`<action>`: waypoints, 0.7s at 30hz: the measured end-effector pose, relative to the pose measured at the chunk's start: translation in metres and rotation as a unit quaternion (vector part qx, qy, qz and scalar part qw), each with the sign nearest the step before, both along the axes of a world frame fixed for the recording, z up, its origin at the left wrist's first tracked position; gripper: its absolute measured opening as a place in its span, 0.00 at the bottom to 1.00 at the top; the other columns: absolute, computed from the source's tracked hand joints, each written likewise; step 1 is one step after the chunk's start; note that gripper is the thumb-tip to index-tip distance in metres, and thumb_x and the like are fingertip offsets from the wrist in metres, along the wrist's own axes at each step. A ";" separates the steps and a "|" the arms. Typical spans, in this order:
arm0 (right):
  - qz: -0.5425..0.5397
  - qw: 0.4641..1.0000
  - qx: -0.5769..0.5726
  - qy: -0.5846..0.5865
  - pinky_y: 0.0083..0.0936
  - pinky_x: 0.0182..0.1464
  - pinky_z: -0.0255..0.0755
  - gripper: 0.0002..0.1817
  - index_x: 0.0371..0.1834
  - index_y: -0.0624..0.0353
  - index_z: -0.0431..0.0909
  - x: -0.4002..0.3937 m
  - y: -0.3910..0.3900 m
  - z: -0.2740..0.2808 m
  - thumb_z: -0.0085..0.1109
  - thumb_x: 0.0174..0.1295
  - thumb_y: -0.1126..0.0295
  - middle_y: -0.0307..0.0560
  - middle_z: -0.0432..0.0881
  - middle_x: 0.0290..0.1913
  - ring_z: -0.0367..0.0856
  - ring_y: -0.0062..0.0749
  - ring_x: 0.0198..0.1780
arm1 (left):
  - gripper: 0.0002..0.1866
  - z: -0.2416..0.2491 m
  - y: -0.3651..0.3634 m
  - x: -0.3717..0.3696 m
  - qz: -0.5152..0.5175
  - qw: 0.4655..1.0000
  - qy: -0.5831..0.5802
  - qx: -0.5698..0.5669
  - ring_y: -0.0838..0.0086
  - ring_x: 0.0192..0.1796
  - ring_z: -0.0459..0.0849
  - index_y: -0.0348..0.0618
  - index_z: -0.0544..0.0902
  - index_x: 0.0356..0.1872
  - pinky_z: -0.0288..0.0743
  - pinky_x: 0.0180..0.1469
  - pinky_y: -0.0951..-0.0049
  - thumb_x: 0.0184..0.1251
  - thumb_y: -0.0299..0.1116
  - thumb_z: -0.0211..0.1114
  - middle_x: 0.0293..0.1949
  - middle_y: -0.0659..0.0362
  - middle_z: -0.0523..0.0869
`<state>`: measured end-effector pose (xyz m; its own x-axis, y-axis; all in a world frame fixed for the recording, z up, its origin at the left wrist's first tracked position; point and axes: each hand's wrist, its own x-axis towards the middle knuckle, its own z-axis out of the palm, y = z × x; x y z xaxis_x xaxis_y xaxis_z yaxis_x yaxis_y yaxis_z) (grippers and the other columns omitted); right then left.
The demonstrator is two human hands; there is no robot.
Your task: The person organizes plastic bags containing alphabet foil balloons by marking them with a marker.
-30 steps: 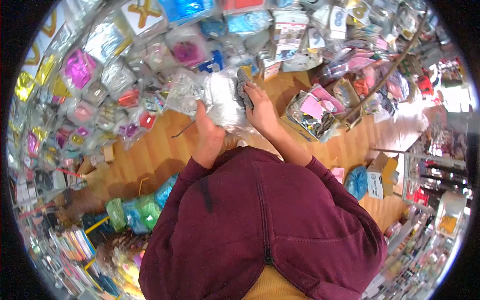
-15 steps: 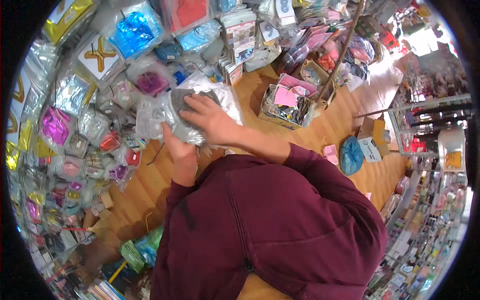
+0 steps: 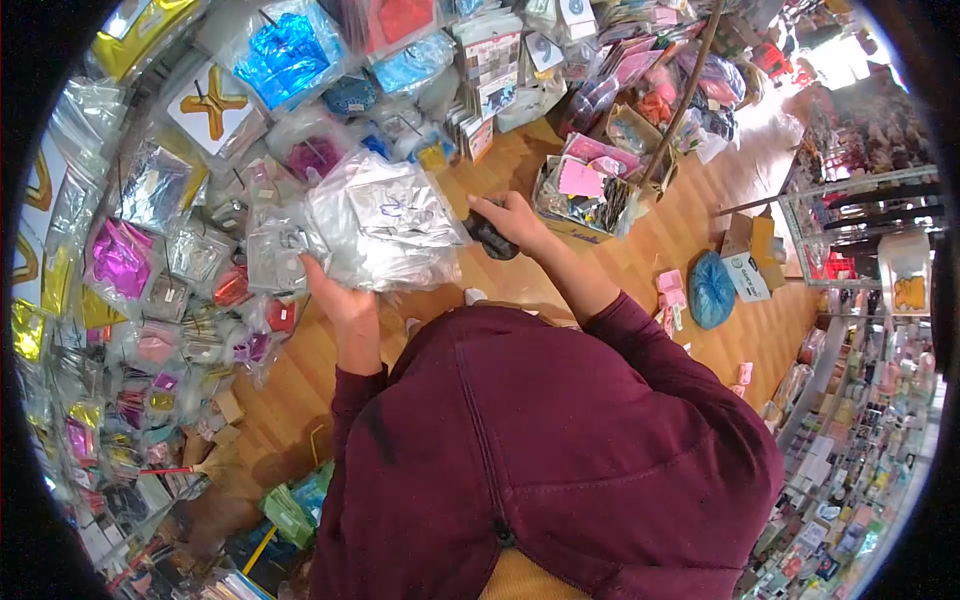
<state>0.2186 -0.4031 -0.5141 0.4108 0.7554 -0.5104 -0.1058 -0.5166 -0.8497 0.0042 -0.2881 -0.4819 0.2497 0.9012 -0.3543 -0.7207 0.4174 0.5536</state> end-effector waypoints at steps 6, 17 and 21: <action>0.116 0.987 0.087 -0.074 0.21 0.33 0.68 0.22 0.34 0.67 0.78 -0.034 0.019 0.021 0.62 0.47 0.56 0.46 0.79 0.26 0.75 0.24 0.28 | 0.26 -0.010 0.002 -0.009 -0.049 0.998 -0.029 0.007 0.64 0.57 0.66 0.41 0.60 0.59 0.59 0.59 0.62 0.66 0.47 0.43 0.56 0.56 0.67; 0.021 0.991 0.099 0.091 0.17 0.27 0.67 0.10 0.30 0.67 0.78 -0.042 0.021 0.016 0.61 0.46 0.71 0.42 0.78 0.24 0.73 0.20 0.24 | 0.27 -0.024 0.014 -0.029 -0.057 0.998 -0.002 0.023 0.64 0.56 0.68 0.41 0.61 0.58 0.61 0.58 0.63 0.64 0.49 0.45 0.55 0.56 0.69; 0.014 0.990 0.122 0.072 0.17 0.26 0.67 0.10 0.29 0.67 0.78 -0.043 0.026 0.035 0.61 0.46 0.71 0.40 0.78 0.24 0.73 0.19 0.23 | 0.28 -0.033 0.021 -0.030 -0.071 0.995 0.073 0.020 0.65 0.55 0.68 0.41 0.62 0.58 0.61 0.57 0.64 0.63 0.50 0.47 0.54 0.56 0.69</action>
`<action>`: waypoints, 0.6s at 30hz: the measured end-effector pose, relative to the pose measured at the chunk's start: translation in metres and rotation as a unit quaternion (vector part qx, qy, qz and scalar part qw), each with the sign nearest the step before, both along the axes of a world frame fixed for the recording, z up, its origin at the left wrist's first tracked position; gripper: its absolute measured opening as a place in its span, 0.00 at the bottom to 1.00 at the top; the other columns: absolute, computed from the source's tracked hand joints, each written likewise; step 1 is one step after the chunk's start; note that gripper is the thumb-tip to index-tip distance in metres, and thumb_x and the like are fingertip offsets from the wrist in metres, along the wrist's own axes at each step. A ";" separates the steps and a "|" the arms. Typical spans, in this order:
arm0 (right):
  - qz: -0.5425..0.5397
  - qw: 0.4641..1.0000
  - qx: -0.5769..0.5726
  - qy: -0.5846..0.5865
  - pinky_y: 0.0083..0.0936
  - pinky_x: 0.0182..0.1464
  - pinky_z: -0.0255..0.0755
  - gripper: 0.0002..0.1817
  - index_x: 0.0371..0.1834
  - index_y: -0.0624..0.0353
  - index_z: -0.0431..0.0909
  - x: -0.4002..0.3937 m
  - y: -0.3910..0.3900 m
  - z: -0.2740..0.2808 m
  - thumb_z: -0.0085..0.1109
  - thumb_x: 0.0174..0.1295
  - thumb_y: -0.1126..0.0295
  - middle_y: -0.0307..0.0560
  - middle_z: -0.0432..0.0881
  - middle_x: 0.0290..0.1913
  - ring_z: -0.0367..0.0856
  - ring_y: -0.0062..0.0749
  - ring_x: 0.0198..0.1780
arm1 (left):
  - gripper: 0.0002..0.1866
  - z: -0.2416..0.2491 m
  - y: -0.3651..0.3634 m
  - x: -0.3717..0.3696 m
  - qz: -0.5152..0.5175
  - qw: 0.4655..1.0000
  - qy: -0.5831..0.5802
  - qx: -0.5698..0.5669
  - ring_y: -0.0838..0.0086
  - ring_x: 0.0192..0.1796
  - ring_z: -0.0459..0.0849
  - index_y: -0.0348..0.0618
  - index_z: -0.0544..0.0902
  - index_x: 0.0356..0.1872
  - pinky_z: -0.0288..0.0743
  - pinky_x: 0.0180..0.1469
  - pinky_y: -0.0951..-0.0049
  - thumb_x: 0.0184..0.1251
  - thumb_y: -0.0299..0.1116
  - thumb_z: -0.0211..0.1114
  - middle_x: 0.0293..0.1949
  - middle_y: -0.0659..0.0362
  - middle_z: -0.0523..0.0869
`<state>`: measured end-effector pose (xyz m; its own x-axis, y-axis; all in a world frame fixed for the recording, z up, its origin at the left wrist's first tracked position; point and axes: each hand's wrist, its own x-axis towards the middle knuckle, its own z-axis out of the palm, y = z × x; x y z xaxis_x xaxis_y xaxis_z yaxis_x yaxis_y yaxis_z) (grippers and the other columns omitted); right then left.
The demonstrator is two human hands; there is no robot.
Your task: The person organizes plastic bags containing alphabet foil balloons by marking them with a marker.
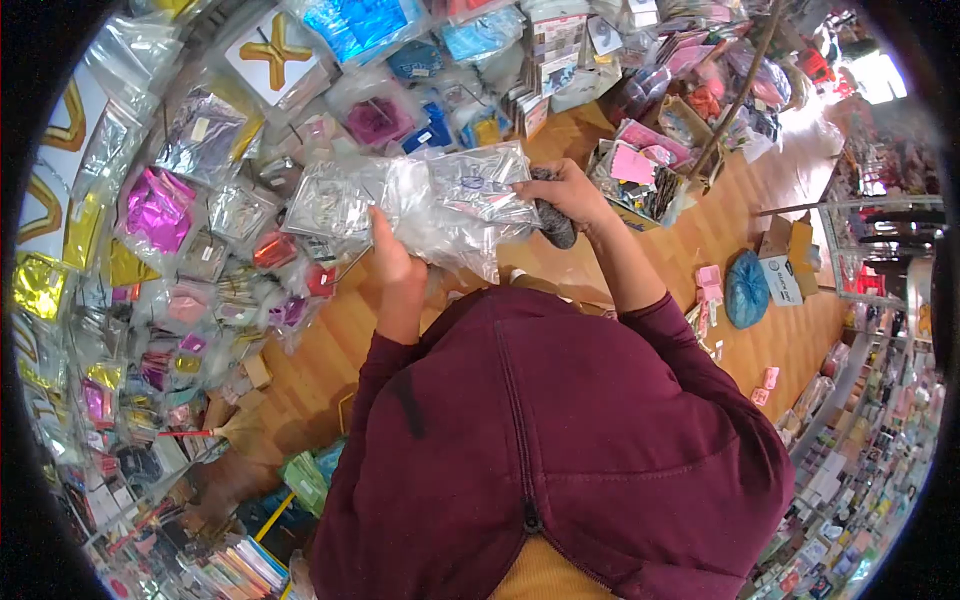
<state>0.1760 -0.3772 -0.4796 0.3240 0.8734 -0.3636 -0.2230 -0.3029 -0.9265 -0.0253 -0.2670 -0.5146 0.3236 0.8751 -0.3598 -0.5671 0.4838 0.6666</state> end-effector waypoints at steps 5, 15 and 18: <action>-0.041 0.988 0.004 -0.146 0.18 0.26 0.65 0.11 0.27 0.68 0.76 0.005 -0.008 0.003 0.63 0.44 0.70 0.37 0.73 0.21 0.68 0.17 0.23 | 0.27 0.001 0.004 0.010 -0.072 0.997 0.001 -0.009 0.65 0.56 0.68 0.39 0.61 0.58 0.61 0.58 0.64 0.64 0.49 0.45 0.55 0.55 0.68; -0.127 0.912 -0.058 -0.386 0.20 0.28 0.65 0.11 0.25 0.64 0.75 0.015 -0.053 0.014 0.64 0.42 0.69 0.36 0.73 0.21 0.68 0.19 0.24 | 0.30 -0.030 0.002 0.058 -0.214 0.976 0.003 -0.031 0.64 0.57 0.66 0.39 0.58 0.60 0.60 0.59 0.63 0.64 0.50 0.45 0.58 0.54 0.65; -0.151 0.968 -0.009 -0.199 0.19 0.28 0.65 0.11 0.25 0.63 0.75 0.018 -0.065 0.026 0.65 0.43 0.69 0.35 0.73 0.21 0.69 0.17 0.24 | 0.30 -0.030 -0.005 0.070 -0.257 0.965 0.005 -0.052 0.64 0.57 0.66 0.39 0.58 0.60 0.60 0.59 0.63 0.64 0.50 0.45 0.58 0.54 0.65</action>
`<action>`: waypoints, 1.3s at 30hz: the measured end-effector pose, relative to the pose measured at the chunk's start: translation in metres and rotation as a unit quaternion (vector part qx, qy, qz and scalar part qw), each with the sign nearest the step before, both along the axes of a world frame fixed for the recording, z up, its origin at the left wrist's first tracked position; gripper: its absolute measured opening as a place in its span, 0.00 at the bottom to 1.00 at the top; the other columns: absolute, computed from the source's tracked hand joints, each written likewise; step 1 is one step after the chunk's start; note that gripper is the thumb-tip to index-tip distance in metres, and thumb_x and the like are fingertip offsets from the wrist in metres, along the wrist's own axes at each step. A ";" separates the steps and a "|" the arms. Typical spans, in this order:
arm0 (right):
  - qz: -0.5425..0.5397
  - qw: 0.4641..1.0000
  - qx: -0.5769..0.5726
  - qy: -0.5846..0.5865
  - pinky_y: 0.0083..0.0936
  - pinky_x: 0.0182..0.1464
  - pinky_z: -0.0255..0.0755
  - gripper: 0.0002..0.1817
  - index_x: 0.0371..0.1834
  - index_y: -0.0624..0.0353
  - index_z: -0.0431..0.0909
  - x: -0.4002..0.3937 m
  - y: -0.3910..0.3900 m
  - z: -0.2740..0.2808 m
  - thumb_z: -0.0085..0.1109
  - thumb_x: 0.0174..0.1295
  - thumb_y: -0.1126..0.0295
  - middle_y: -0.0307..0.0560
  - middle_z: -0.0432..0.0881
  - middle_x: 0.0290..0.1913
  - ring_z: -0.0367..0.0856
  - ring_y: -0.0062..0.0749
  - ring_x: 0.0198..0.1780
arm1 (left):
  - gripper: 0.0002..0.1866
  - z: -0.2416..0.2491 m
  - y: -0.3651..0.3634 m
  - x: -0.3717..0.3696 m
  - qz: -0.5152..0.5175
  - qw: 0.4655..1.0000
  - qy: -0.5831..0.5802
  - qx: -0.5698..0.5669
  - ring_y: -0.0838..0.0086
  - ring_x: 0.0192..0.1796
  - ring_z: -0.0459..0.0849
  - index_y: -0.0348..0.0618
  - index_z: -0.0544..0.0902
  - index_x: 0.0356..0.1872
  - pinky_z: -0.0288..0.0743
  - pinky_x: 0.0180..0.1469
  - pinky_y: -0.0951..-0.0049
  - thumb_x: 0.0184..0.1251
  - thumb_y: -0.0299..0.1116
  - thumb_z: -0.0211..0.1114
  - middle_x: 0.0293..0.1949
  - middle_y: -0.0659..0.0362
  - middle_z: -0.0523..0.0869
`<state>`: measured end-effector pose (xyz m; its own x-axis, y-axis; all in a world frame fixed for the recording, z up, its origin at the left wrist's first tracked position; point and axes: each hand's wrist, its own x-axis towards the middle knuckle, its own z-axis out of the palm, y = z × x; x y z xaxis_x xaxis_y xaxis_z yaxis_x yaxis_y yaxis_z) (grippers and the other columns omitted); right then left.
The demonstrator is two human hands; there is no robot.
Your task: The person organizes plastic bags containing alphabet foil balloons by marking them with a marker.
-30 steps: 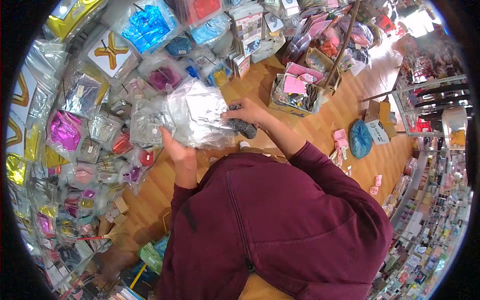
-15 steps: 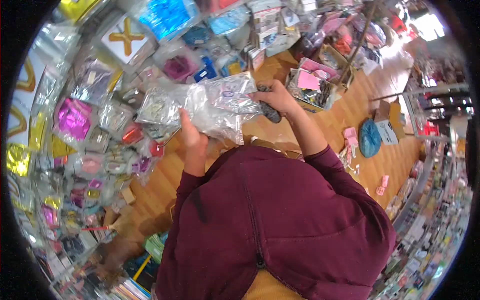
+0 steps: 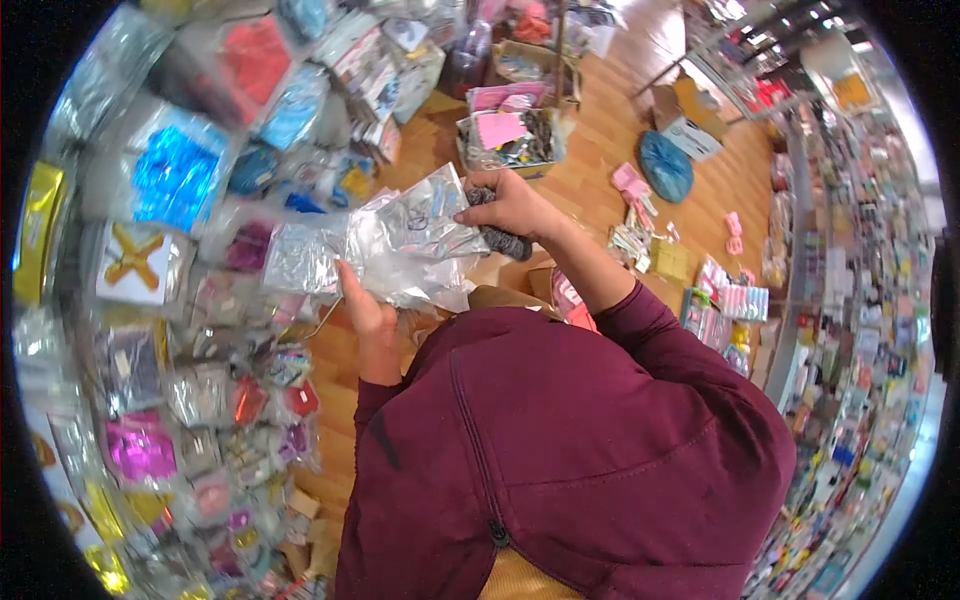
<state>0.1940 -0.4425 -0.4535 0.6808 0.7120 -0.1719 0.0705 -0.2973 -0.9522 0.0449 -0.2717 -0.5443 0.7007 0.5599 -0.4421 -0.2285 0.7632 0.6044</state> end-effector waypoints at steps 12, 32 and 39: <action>-0.054 0.951 0.154 0.263 0.18 0.29 0.69 0.10 0.30 0.64 0.77 0.001 -0.001 -0.009 0.63 0.44 0.73 0.40 0.78 0.25 0.74 0.20 0.25 | 0.31 0.005 0.015 0.014 -0.044 0.999 -0.023 -0.020 0.62 0.58 0.65 0.41 0.57 0.60 0.59 0.59 0.59 0.63 0.51 0.47 0.58 0.54 0.64; 0.105 0.978 0.058 0.168 0.21 0.30 0.70 0.15 0.34 0.64 0.78 0.004 0.062 0.002 0.64 0.41 0.69 0.42 0.80 0.25 0.76 0.23 0.27 | 0.34 0.005 0.050 -0.021 0.059 0.997 0.049 -0.016 0.59 0.57 0.65 0.41 0.56 0.61 0.59 0.59 0.57 0.60 0.54 0.48 0.56 0.52 0.65; -0.015 0.933 0.167 0.319 0.25 0.31 0.69 0.20 0.38 0.70 0.74 -0.017 0.122 0.032 0.63 0.40 0.71 0.48 0.77 0.32 0.75 0.29 0.30 | 0.34 -0.002 0.039 -0.036 -0.033 0.983 -0.112 0.141 0.61 0.57 0.67 0.42 0.60 0.59 0.61 0.57 0.58 0.60 0.58 0.45 0.57 0.54 0.67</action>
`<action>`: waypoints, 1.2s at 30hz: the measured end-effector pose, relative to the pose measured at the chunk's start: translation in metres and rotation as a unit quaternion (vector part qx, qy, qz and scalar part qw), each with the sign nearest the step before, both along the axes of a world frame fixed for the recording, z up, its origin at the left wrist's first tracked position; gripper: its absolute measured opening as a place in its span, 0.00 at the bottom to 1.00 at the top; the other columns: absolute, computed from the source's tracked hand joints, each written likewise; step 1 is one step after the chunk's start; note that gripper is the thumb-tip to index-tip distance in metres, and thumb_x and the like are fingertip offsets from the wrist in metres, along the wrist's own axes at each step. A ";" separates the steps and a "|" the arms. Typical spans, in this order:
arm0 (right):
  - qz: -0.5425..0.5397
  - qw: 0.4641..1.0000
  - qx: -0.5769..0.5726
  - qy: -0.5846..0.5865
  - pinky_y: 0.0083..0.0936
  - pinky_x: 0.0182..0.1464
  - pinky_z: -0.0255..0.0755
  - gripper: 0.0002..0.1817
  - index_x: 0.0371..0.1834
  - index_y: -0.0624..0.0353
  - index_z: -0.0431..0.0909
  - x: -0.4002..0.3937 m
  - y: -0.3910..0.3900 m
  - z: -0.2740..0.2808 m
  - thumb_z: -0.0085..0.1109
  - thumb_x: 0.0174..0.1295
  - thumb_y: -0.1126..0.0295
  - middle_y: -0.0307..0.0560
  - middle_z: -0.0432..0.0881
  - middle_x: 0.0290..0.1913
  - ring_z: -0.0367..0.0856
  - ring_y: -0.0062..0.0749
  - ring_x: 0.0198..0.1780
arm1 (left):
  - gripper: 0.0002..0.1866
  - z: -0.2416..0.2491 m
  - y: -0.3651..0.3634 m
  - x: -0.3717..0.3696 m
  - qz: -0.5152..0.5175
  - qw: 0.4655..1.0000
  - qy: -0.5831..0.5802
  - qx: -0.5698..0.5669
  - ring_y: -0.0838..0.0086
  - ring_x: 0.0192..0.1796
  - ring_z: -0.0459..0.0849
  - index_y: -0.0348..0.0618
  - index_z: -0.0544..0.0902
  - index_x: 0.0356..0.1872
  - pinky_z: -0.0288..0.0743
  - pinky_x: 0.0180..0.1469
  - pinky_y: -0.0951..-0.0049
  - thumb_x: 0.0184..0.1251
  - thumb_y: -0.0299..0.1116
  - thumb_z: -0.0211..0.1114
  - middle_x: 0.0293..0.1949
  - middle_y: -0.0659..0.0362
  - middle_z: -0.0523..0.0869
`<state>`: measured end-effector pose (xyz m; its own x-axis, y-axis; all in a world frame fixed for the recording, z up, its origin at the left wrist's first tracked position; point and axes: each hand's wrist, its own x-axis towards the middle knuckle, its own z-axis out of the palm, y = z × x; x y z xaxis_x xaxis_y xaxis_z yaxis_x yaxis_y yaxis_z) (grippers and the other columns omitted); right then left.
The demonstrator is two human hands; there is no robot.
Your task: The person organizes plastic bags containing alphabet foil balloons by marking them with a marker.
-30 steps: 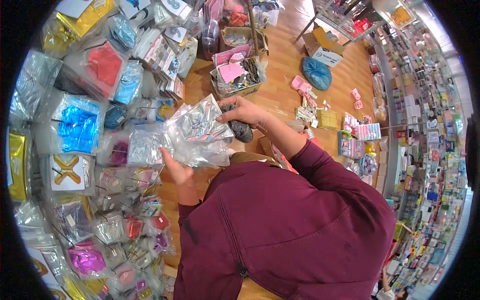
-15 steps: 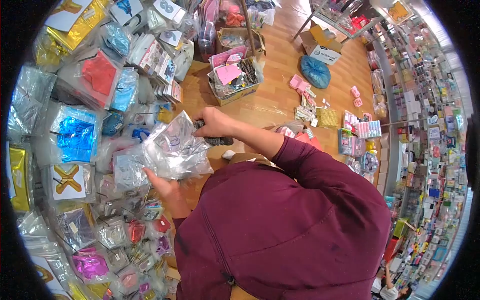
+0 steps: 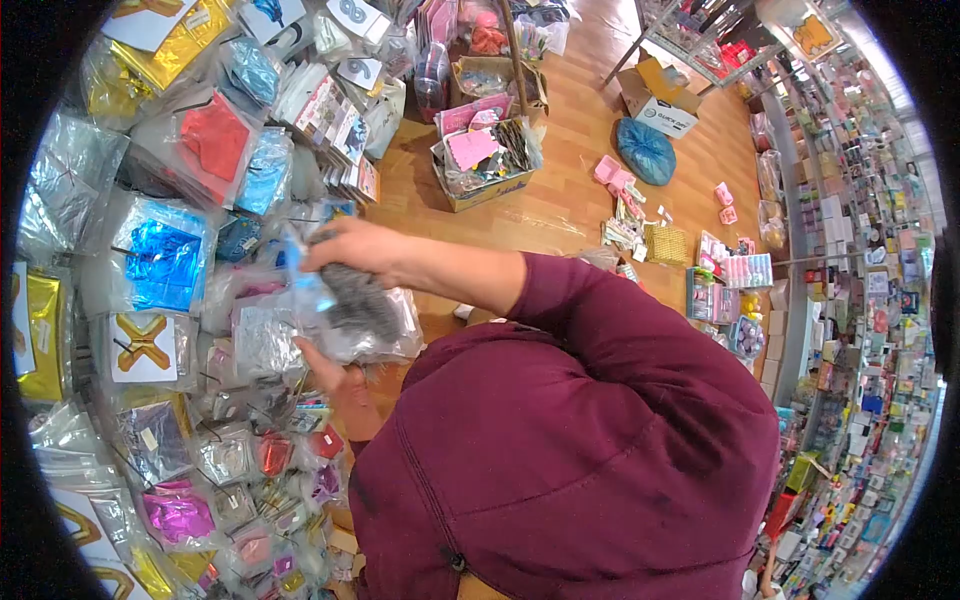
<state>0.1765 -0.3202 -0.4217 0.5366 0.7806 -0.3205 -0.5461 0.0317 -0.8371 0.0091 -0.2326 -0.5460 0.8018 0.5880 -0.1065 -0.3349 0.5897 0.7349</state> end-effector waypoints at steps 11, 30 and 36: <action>0.222 0.826 -0.022 -0.517 0.28 0.42 0.67 0.16 0.36 0.61 0.74 -0.037 0.022 -0.012 0.59 0.47 0.62 0.52 0.77 0.34 0.76 0.37 0.38 | 0.31 -0.011 0.017 0.010 -0.061 0.995 0.067 -0.037 0.67 0.51 0.73 0.41 0.62 0.57 0.70 0.52 0.68 0.63 0.56 0.42 0.51 0.55 0.72; 0.311 0.756 0.066 -0.572 0.28 0.60 0.57 0.43 0.61 0.59 0.56 -0.098 0.043 -0.018 0.68 0.38 0.68 0.55 0.62 0.60 0.62 0.41 0.61 | 0.15 0.005 0.001 -0.061 0.146 0.977 -0.007 -0.157 0.71 0.40 0.79 0.37 0.71 0.48 0.76 0.40 0.72 0.62 0.34 0.53 0.42 0.57 0.78; 0.271 0.795 0.151 -0.521 0.24 0.52 0.62 0.26 0.48 0.62 0.67 -0.104 0.052 -0.029 0.65 0.44 0.69 0.48 0.72 0.47 0.70 0.30 0.50 | 0.17 0.020 -0.017 -0.079 0.228 0.963 0.002 -0.144 0.75 0.41 0.78 0.36 0.70 0.49 0.75 0.42 0.73 0.60 0.32 0.55 0.42 0.58 0.77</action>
<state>0.0720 -0.2682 -0.4504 -0.0533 0.9447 0.3236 0.4378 0.3134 -0.8427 -0.0697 -0.2493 -0.5257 0.4657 0.8248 -0.3208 -0.6054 0.5613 0.5643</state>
